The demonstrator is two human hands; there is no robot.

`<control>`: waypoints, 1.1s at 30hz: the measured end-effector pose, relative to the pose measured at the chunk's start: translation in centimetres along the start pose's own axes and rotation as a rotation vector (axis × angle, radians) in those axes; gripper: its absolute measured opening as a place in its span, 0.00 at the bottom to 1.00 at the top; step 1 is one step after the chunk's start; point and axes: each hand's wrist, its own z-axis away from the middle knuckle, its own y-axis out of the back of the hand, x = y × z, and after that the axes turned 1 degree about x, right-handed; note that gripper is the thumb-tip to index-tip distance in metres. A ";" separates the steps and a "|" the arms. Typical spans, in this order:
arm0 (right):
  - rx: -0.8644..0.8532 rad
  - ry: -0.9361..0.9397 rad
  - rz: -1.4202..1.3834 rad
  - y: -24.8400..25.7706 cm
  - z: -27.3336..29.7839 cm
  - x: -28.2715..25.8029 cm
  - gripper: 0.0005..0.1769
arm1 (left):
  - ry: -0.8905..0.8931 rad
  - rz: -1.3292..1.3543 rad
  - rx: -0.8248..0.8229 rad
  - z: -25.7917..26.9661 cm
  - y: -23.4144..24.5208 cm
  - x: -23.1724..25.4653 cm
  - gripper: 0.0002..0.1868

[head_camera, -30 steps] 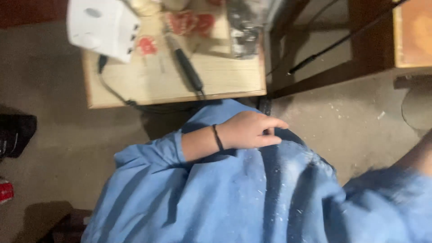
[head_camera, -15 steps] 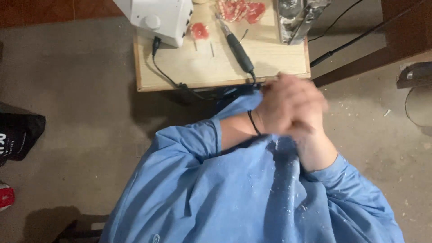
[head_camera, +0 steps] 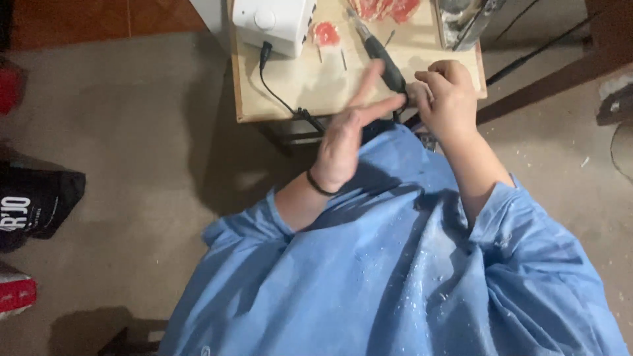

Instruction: Polishing a denture with a rotary tool, detailing a dental cast with a pick, and adjusting the denture with pliers.

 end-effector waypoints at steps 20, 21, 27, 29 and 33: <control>-0.127 -0.292 -0.187 -9.4 -4.7 -4.9 0.29 | 0.010 -1.785 0.106 -1.2 8.6 1.0 0.10; -0.120 -0.298 -0.187 -9.0 -4.7 -5.1 0.29 | 0.007 -1.787 0.096 -1.8 9.0 0.9 0.10; -0.019 -0.159 -0.262 -6.5 -2.6 -2.7 0.20 | -0.005 -1.736 0.060 -8.6 10.5 -0.2 0.09; 0.071 -0.147 -0.322 -5.0 -1.5 -1.0 0.14 | -0.132 -1.770 0.018 -12.2 10.3 -0.7 0.06; 0.086 -0.327 -0.358 -3.7 0.1 1.5 0.14 | -0.134 -1.656 -0.004 -20.1 13.7 -5.3 0.10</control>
